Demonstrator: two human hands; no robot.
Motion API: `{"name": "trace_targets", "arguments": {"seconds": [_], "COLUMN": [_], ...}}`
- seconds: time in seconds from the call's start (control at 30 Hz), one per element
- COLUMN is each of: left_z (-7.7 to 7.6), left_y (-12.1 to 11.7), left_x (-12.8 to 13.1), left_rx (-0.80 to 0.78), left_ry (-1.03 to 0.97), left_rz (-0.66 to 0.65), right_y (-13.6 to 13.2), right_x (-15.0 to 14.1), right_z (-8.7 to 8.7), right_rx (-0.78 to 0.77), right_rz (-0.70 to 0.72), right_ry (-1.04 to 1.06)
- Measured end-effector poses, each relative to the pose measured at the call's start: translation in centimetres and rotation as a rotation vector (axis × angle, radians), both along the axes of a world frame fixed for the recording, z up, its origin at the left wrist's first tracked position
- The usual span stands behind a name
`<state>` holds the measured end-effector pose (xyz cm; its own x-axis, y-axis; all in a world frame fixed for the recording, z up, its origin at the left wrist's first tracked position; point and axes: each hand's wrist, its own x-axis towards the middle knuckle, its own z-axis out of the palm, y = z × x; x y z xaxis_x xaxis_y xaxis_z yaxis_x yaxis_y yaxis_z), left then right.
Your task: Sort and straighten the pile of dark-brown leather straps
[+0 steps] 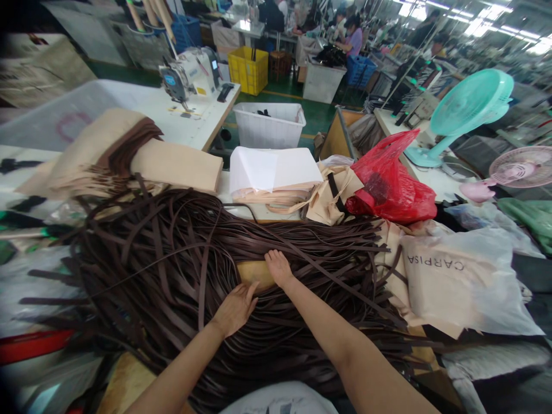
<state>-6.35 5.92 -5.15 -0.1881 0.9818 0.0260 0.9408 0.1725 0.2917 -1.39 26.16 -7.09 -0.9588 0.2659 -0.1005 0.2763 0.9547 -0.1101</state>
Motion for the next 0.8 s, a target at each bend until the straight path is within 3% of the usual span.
{"name": "trace_targets", "arguments": {"seconds": [0.33,0.6,0.7,0.8], "left_z": [-0.2,0.1,0.2,0.0], "left_y": [0.2,0.3,0.2,0.2], "left_x": [0.0,-0.1,-0.1,-0.1], "left_rx": [-0.001,0.015,0.031,0.052], "left_ry": [-0.002,0.009,0.011,0.01], "left_rz": [-0.007,0.0,-0.001,-0.018], "right_y": [-0.5,-0.1,-1.3,-3.3], "right_x": [0.6,0.0,1.3,3.4], "right_z": [-0.8,-0.1,0.3,0.7], "right_rx": [0.003,-0.044,-0.092,-0.18], "right_rz": [-0.02,0.047,0.071,0.193], "right_ry": [-0.018,-0.023,-0.039,-0.066]}}
